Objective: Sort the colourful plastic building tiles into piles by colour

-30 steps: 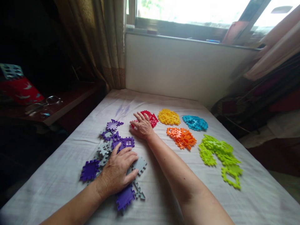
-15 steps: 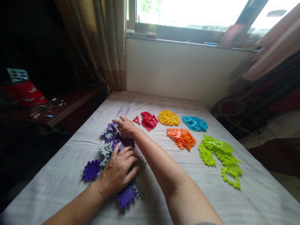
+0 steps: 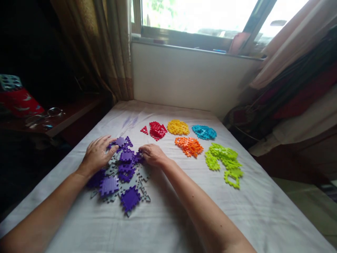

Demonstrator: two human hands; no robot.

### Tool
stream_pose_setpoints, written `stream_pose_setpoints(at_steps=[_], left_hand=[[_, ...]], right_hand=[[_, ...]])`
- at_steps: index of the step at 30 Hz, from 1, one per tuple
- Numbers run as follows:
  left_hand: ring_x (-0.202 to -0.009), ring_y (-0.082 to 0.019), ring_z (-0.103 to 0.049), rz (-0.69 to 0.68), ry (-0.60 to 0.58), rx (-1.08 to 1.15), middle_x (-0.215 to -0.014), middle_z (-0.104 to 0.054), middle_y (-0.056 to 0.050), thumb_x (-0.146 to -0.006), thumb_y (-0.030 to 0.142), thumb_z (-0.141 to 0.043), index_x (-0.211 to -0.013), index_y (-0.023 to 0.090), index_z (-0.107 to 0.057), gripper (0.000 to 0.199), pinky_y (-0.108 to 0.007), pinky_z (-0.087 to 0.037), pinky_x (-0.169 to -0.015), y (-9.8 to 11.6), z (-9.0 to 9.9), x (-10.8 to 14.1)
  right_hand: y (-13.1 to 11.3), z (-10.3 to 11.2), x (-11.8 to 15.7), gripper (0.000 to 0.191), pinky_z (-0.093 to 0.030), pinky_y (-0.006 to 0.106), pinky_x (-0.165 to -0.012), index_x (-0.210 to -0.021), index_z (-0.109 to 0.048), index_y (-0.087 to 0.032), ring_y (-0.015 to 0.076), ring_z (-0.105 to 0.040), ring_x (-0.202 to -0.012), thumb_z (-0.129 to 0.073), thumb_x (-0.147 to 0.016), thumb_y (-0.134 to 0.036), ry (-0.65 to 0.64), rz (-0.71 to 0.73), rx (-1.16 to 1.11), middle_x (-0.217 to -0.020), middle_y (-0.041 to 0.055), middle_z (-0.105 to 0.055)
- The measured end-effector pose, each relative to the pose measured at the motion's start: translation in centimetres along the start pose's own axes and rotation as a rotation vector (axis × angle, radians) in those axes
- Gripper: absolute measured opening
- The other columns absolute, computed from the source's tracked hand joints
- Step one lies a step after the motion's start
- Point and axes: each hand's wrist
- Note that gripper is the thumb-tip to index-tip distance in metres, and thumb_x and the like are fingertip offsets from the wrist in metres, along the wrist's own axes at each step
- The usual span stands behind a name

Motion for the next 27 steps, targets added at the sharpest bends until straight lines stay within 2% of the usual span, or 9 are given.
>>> stream_pose_setpoints(at_steps=[3, 5, 10, 14, 17, 20, 22, 25, 27], left_hand=[[-0.141, -0.031, -0.041, 0.115, -0.199, 0.026, -0.149, -0.049, -0.016, -0.091, 0.056, -0.038, -0.135, 0.018, -0.055, 0.06, -0.055, -0.027, -0.116, -2.3, -1.2, -1.4], [-0.139, -0.032, -0.043, 0.102, -0.305, 0.054, -0.148, -0.051, -0.014, -0.091, 0.057, -0.036, -0.137, 0.021, -0.053, 0.061, -0.061, -0.021, -0.116, -2.2, -1.9, -2.0], [-0.135, -0.026, -0.049, -0.089, -0.409, 0.133, -0.141, -0.06, -0.009, -0.089, 0.061, -0.039, -0.128, 0.024, -0.062, 0.058, -0.047, -0.031, -0.116, 1.9, -2.9, -1.1], [-0.135, -0.025, -0.05, -0.181, -0.437, 0.194, -0.14, -0.06, -0.008, -0.089, 0.065, -0.036, -0.128, 0.022, -0.064, 0.064, -0.04, -0.034, -0.116, 4.2, -2.0, 1.3], [-0.136, -0.024, -0.049, -0.193, -0.426, 0.249, -0.145, -0.055, -0.011, -0.09, 0.069, -0.032, -0.136, 0.02, -0.057, 0.072, -0.038, -0.036, -0.115, 3.2, 0.0, 3.8], [-0.145, -0.031, -0.036, -0.159, -0.368, 0.144, -0.156, -0.04, -0.015, -0.082, 0.072, -0.048, -0.147, 0.021, -0.045, 0.083, -0.047, -0.032, -0.117, 1.4, 2.0, 7.4], [-0.147, -0.036, -0.031, -0.158, -0.392, 0.052, -0.16, -0.032, -0.016, -0.073, 0.07, -0.063, -0.151, 0.026, -0.038, 0.093, -0.054, -0.033, -0.115, 1.2, 2.7, 10.1], [-0.149, -0.041, -0.023, -0.186, -0.387, -0.037, -0.163, -0.023, -0.016, -0.064, 0.062, -0.075, -0.155, 0.032, -0.029, 0.106, -0.065, -0.025, -0.114, 3.3, 2.2, 13.2], [-0.149, -0.04, -0.022, -0.193, -0.329, -0.045, -0.163, -0.024, -0.016, -0.067, 0.059, -0.074, -0.154, 0.033, -0.029, 0.102, -0.067, -0.019, -0.114, 5.4, 1.3, 13.9]], right_hand=[[-1.1, 0.5, 4.4, 0.037, -0.047, 0.035, -0.104, -0.128, -0.064, -0.024, 0.0196, -0.062, -0.119, -0.055, -0.092, -0.03, 0.108, -0.101, -0.064, -0.128, 0.0083, -0.067], [-2.3, 0.5, 6.9, 0.044, -0.045, 0.038, -0.107, -0.132, -0.061, -0.024, 0.022, -0.058, -0.125, -0.06, -0.09, -0.037, 0.115, -0.117, -0.074, -0.135, 0.0108, -0.062], [-5.1, -0.5, 10.7, 0.072, -0.041, 0.049, -0.109, -0.143, -0.051, -0.026, 0.0311, -0.046, -0.137, -0.072, -0.078, -0.05, 0.08, -0.133, -0.014, -0.15, 0.0159, -0.047], [-5.5, -0.9, 12.2, 0.066, -0.04, 0.049, -0.11, -0.141, -0.053, -0.024, 0.0298, -0.047, -0.136, -0.07, -0.081, -0.046, 0.142, -0.212, -0.002, -0.147, 0.0157, -0.05], [-5.3, -0.6, 13.3, 0.056, -0.043, 0.046, -0.109, -0.136, -0.058, -0.023, 0.027, -0.053, -0.13, -0.066, -0.084, -0.04, 0.19, -0.237, -0.019, -0.141, 0.0136, -0.056], [-5.6, -0.2, 14.4, 0.052, -0.046, 0.045, -0.105, -0.133, -0.06, -0.024, 0.0267, -0.056, -0.125, -0.066, -0.083, -0.038, 0.22, -0.272, -0.017, -0.136, 0.0124, -0.06], [-6.1, -0.3, 14.9, 0.054, -0.047, 0.046, -0.103, -0.131, -0.061, -0.024, 0.0282, -0.058, -0.122, -0.07, -0.08, -0.037, 0.225, -0.287, 0.016, -0.133, 0.012, -0.062], [-6.9, -0.7, 15.0, 0.048, -0.048, 0.046, -0.101, -0.125, -0.065, -0.025, 0.0281, -0.06, -0.116, -0.071, -0.078, -0.034, 0.235, -0.274, 0.049, -0.125, 0.0106, -0.066], [-7.2, -1.1, 14.8, 0.04, -0.049, 0.043, -0.099, -0.12, -0.068, -0.026, 0.026, -0.062, -0.11, -0.068, -0.08, -0.03, 0.264, -0.253, 0.044, -0.119, 0.0094, -0.068]])
Point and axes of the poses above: each hand's wrist, its own x-axis away from the middle knuckle, its own z-axis out of the back of the hand, y = z × x
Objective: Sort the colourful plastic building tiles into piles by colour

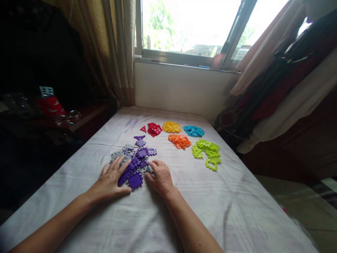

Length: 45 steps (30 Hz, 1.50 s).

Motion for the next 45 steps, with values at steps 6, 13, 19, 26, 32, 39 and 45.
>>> stream_pose_setpoints(at_steps=[6, 13, 19, 26, 32, 39, 45], left_hand=[[-0.143, -0.035, -0.036, 0.036, 0.208, 0.004, -0.154, -0.042, -0.015, -0.082, 0.05, -0.062, -0.141, 0.027, -0.049, 0.066, -0.062, -0.027, -0.114, 1.9, -0.9, -2.4], [-0.124, -0.027, -0.058, 0.056, 0.466, 0.158, -0.132, -0.064, -0.011, -0.092, 0.046, -0.046, -0.122, 0.022, -0.061, 0.04, -0.046, -0.044, -0.109, -1.1, -0.1, -1.6], [-0.114, -0.025, -0.064, 0.279, 0.527, 0.277, -0.122, -0.07, -0.008, -0.091, 0.044, -0.044, -0.115, 0.023, -0.064, 0.037, -0.039, -0.05, -0.102, -3.5, 0.4, -1.9], [-0.093, -0.024, -0.069, 0.585, 0.596, 0.486, -0.107, -0.074, -0.007, -0.079, 0.04, -0.058, -0.107, 0.023, -0.07, 0.035, -0.037, -0.053, -0.09, -5.6, 0.2, -2.7], [-0.092, -0.021, -0.066, 0.646, 0.69, 0.946, -0.09, -0.071, -0.004, -0.065, 0.027, -0.07, -0.089, 0.022, -0.071, 0.024, -0.031, -0.053, -0.086, -6.9, 1.4, -5.7], [-0.082, -0.012, -0.065, 0.662, 0.743, 1.251, -0.094, -0.066, -0.002, -0.073, 0.029, -0.061, -0.088, 0.02, -0.062, 0.018, -0.023, -0.056, -0.072, -8.0, 2.3, -7.9], [-0.089, -0.017, -0.069, 0.679, 0.634, 1.778, -0.095, -0.071, -0.005, -0.079, 0.024, -0.058, -0.087, 0.02, -0.067, 0.013, -0.028, -0.06, -0.074, -8.7, 4.3, -7.3]], right_hand=[[0.7, 0.3, 0.7, 0.031, -0.049, 0.041, -0.095, -0.112, -0.07, -0.026, 0.0255, -0.062, -0.106, -0.067, -0.08, -0.029, 0.059, -0.065, 0.047, -0.117, 0.0087, -0.068], [-0.9, 1.1, 0.5, 0.032, -0.046, 0.044, -0.097, -0.113, -0.07, -0.025, 0.028, -0.058, -0.114, -0.067, -0.081, -0.032, 0.063, -0.041, 0.082, -0.122, 0.0094, -0.067], [-3.4, -0.2, -1.6, 0.04, -0.039, 0.048, -0.104, -0.118, -0.067, -0.025, 0.0312, -0.05, -0.126, -0.071, -0.08, -0.037, -0.04, 0.079, 0.11, -0.128, 0.0084, -0.066], [-2.8, -0.3, -1.2, 0.017, -0.043, 0.04, -0.1, -0.1, -0.071, -0.024, 0.0229, -0.062, -0.109, -0.058, -0.09, -0.03, 0.067, 0.18, -0.019, -0.109, 0.0063, -0.074], [2.1, 2.6, -2.7, 0.029, -0.052, 0.028, -0.076, -0.105, -0.071, -0.021, 0.0173, -0.068, -0.076, -0.048, -0.091, -0.033, 0.286, -0.296, -0.229, -0.09, 0.0048, -0.075], [7.1, 4.4, -3.9, 0.028, -0.051, 0.031, -0.081, -0.103, -0.072, -0.022, 0.0197, -0.068, -0.086, -0.052, -0.087, -0.031, 0.199, -0.61, -0.065, -0.097, 0.0055, -0.074], [4.4, 3.1, -6.3, 0.028, -0.043, 0.037, -0.102, -0.107, -0.071, -0.02, 0.0237, -0.059, -0.113, -0.058, -0.087, -0.033, 0.309, -0.354, 0.064, -0.118, 0.0111, -0.067]])
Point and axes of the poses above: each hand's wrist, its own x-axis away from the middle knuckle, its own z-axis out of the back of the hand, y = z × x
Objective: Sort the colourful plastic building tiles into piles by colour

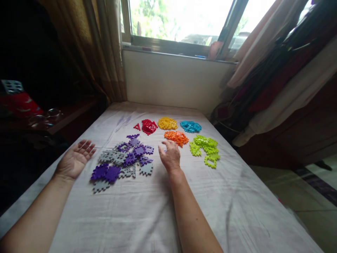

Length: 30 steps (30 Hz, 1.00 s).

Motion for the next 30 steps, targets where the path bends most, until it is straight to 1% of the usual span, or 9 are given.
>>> stream_pose_setpoints(at_steps=[5, 8, 11, 13, 16, 20, 23, 27, 30], left_hand=[[-0.092, -0.02, -0.07, 0.078, 0.03, 0.099, -0.098, -0.074, -0.006, -0.087, 0.027, -0.052, -0.091, 0.02, -0.069, 0.019, -0.033, -0.062, -0.074, 0.7, 0.3, -0.2], [-0.094, -0.02, -0.071, 0.088, 0.029, 0.099, -0.098, -0.074, -0.005, -0.087, 0.029, -0.052, -0.091, 0.021, -0.069, 0.019, -0.033, -0.062, -0.075, 0.6, 0.3, -0.4], [-0.094, -0.02, -0.071, 0.088, 0.04, 0.106, -0.098, -0.075, -0.005, -0.087, 0.028, -0.051, -0.09, 0.021, -0.069, 0.02, -0.034, -0.062, -0.075, 0.6, 0.3, -0.4], [-0.093, -0.02, -0.071, 0.093, 0.05, 0.108, -0.099, -0.075, -0.005, -0.087, 0.027, -0.05, -0.09, 0.021, -0.069, 0.02, -0.034, -0.062, -0.074, 0.6, 0.2, -0.4], [-0.092, -0.02, -0.071, 0.095, 0.063, 0.111, -0.097, -0.075, -0.005, -0.086, 0.026, -0.051, -0.089, 0.021, -0.069, 0.02, -0.034, -0.062, -0.074, 0.7, 0.1, -0.3], [-0.088, -0.02, -0.071, 0.101, 0.087, 0.135, -0.092, -0.074, -0.006, -0.083, 0.024, -0.052, -0.089, 0.019, -0.068, 0.018, -0.034, -0.063, -0.072, 0.8, -0.2, -0.1], [-0.085, -0.019, -0.071, 0.103, 0.101, 0.139, -0.09, -0.074, -0.006, -0.081, 0.022, -0.054, -0.09, 0.018, -0.067, 0.016, -0.033, -0.062, -0.072, 0.9, -0.5, 0.1], [-0.085, -0.019, -0.071, 0.101, 0.109, 0.136, -0.09, -0.074, -0.005, -0.08, 0.02, -0.054, -0.09, 0.017, -0.067, 0.017, -0.033, -0.062, -0.072, 0.9, -0.5, 0.2], [-0.086, -0.019, -0.071, 0.095, 0.095, 0.128, -0.091, -0.074, -0.005, -0.078, 0.02, -0.056, -0.091, 0.018, -0.068, 0.017, -0.032, -0.062, -0.072, 0.7, -0.4, 0.0]], right_hand=[[-5.3, -2.0, 0.9, 0.041, -0.043, 0.037, -0.096, -0.113, -0.069, -0.024, 0.0249, -0.059, -0.109, -0.069, -0.082, -0.05, -0.232, 0.14, 0.071, -0.117, 0.009, -0.067], [-6.6, -2.7, 1.7, 0.044, -0.042, 0.037, -0.094, -0.112, -0.068, -0.023, 0.0258, -0.058, -0.107, -0.071, -0.08, -0.052, -0.299, 0.167, 0.119, -0.114, 0.0095, -0.067], [-6.7, -2.8, 1.8, 0.032, -0.042, 0.036, -0.093, -0.107, -0.069, -0.023, 0.0244, -0.059, -0.106, -0.068, -0.083, -0.044, -0.315, 0.166, 0.108, -0.11, 0.0087, -0.068], [-6.3, -2.3, 1.3, 0.026, -0.043, 0.035, -0.094, -0.105, -0.07, -0.023, 0.0231, -0.061, -0.105, -0.066, -0.084, -0.038, -0.318, 0.145, 0.068, -0.109, 0.0077, -0.069], [-4.6, -0.5, -0.4, 0.025, -0.044, 0.034, -0.096, -0.104, -0.071, -0.023, 0.0225, -0.062, -0.108, -0.068, -0.082, -0.035, -0.325, 0.063, 0.012, -0.111, 0.0071, -0.07], [-0.2, 2.8, -2.6, 0.034, -0.048, 0.033, -0.092, -0.109, -0.069, -0.022, 0.0223, -0.065, -0.105, -0.071, -0.077, -0.033, -0.36, -0.158, -0.006, -0.113, 0.0063, -0.071], [2.8, 4.2, -3.1, 0.038, -0.05, 0.033, -0.086, -0.11, -0.069, -0.02, 0.0238, -0.068, -0.098, -0.073, -0.073, -0.031, -0.424, -0.281, 0.06, -0.106, 0.0071, -0.073], [4.4, 4.3, -2.7, 0.043, -0.05, 0.032, -0.08, -0.11, -0.07, -0.021, 0.0248, -0.068, -0.096, -0.075, -0.068, -0.027, -0.509, -0.293, 0.174, -0.107, 0.008, -0.073], [3.7, 4.0, -2.6, 0.041, -0.048, 0.035, -0.086, -0.11, -0.071, -0.022, 0.0277, -0.064, -0.105, -0.075, -0.07, -0.03, -0.435, -0.224, 0.254, -0.113, 0.0102, -0.071]])
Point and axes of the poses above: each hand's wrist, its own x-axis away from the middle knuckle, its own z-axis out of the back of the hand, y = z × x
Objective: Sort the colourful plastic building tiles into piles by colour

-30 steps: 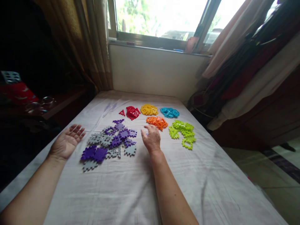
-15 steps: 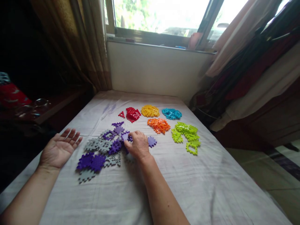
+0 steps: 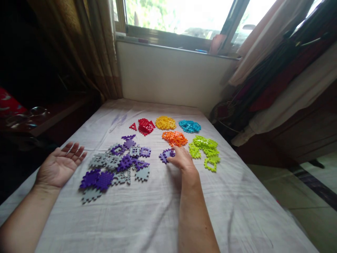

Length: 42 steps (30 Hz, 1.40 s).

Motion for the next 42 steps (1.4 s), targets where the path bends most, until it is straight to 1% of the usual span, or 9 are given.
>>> stream_pose_setpoints(at_steps=[4, 10, 13, 17, 23, 29, 33, 37, 42], left_hand=[[-0.087, -0.019, -0.071, 0.0, -0.005, -0.006, -0.091, -0.074, -0.005, -0.075, 0.02, -0.058, -0.091, 0.018, -0.068, 0.019, -0.033, -0.063, -0.073, -0.1, 0.1, -0.2], [-0.085, -0.019, -0.071, 0.001, 0.001, 0.007, -0.09, -0.074, -0.005, -0.075, 0.019, -0.056, -0.091, 0.018, -0.068, 0.019, -0.033, -0.063, -0.071, 0.0, 0.1, -0.2], [-0.085, -0.019, -0.07, 0.01, 0.007, 0.006, -0.091, -0.074, -0.005, -0.076, 0.019, -0.056, -0.091, 0.018, -0.068, 0.019, -0.033, -0.063, -0.072, 0.0, 0.0, -0.1], [-0.085, -0.018, -0.07, 0.01, 0.012, 0.002, -0.09, -0.074, -0.005, -0.078, 0.018, -0.053, -0.09, 0.018, -0.068, 0.019, -0.032, -0.062, -0.073, 0.0, -0.1, -0.1], [-0.087, -0.019, -0.07, 0.019, 0.004, -0.005, -0.091, -0.074, -0.005, -0.08, 0.019, -0.053, -0.09, 0.018, -0.068, 0.018, -0.032, -0.062, -0.073, 0.0, -0.1, -0.2], [-0.088, -0.019, -0.07, 0.006, 0.002, -0.009, -0.091, -0.074, -0.005, -0.078, 0.02, -0.056, -0.09, 0.018, -0.068, 0.018, -0.033, -0.062, -0.076, 0.0, 0.1, -0.2], [-0.089, -0.019, -0.07, 0.005, -0.01, -0.008, -0.091, -0.074, -0.005, -0.079, 0.02, -0.055, -0.091, 0.019, -0.068, 0.018, -0.032, -0.062, -0.075, 0.0, 0.2, -0.2], [-0.088, -0.019, -0.07, 0.01, -0.014, -0.003, -0.092, -0.074, -0.004, -0.079, 0.02, -0.056, -0.093, 0.018, -0.068, 0.018, -0.033, -0.062, -0.076, 0.0, 0.2, -0.2], [-0.088, -0.019, -0.07, 0.003, -0.016, -0.019, -0.092, -0.074, -0.004, -0.074, 0.022, -0.062, -0.092, 0.019, -0.067, 0.019, -0.035, -0.061, -0.082, 0.0, 0.2, -0.2]], right_hand=[[-3.1, -0.8, 0.3, 0.028, -0.043, 0.038, -0.098, -0.109, -0.072, -0.024, 0.0255, -0.059, -0.114, -0.063, -0.083, -0.029, 0.172, 0.169, 0.0, -0.122, 0.0088, -0.068], [-7.1, -4.2, 1.1, 0.04, -0.035, 0.044, -0.107, -0.125, -0.064, -0.028, 0.0269, -0.045, -0.133, -0.064, -0.085, -0.03, 0.041, 0.432, 0.051, -0.137, 0.0051, -0.061], [-7.4, -5.0, 1.3, 0.038, -0.037, 0.042, -0.103, -0.124, -0.065, -0.027, 0.0253, -0.052, -0.125, -0.062, -0.087, -0.034, 0.006, 0.415, 0.063, -0.129, 0.0061, -0.065], [-6.8, -3.8, 1.2, 0.035, -0.037, 0.041, -0.1, -0.117, -0.069, -0.026, 0.0255, -0.056, -0.117, -0.066, -0.085, -0.039, 0.044, 0.377, 0.064, -0.119, 0.0083, -0.069], [-3.5, -0.7, 0.5, 0.033, -0.039, 0.043, -0.098, -0.113, -0.071, -0.025, 0.0282, -0.057, -0.115, -0.068, -0.082, -0.037, 0.174, 0.165, 0.024, -0.119, 0.0088, -0.069], [-1.8, -1.1, 0.2, 0.033, -0.043, 0.041, -0.092, -0.109, -0.074, -0.026, 0.0287, -0.06, -0.109, -0.072, -0.078, -0.036, 0.116, 0.103, 0.054, -0.114, 0.009, -0.071], [-2.6, -1.0, 0.4, 0.032, -0.043, 0.041, -0.094, -0.108, -0.074, -0.027, 0.0285, -0.059, -0.114, -0.071, -0.078, -0.038, 0.087, 0.121, 0.085, -0.119, 0.0086, -0.069], [-4.4, -0.3, 1.1, 0.023, -0.044, 0.035, -0.095, -0.102, -0.075, -0.027, 0.0245, -0.06, -0.113, -0.07, -0.081, -0.035, 0.068, 0.249, 0.044, -0.118, 0.0061, -0.069], [-7.9, -1.2, 2.9, 0.034, -0.047, 0.029, -0.081, -0.106, -0.074, -0.028, 0.0211, -0.067, -0.096, -0.074, -0.077, -0.044, -0.18, 0.357, 0.058, -0.102, 0.0034, -0.074]])
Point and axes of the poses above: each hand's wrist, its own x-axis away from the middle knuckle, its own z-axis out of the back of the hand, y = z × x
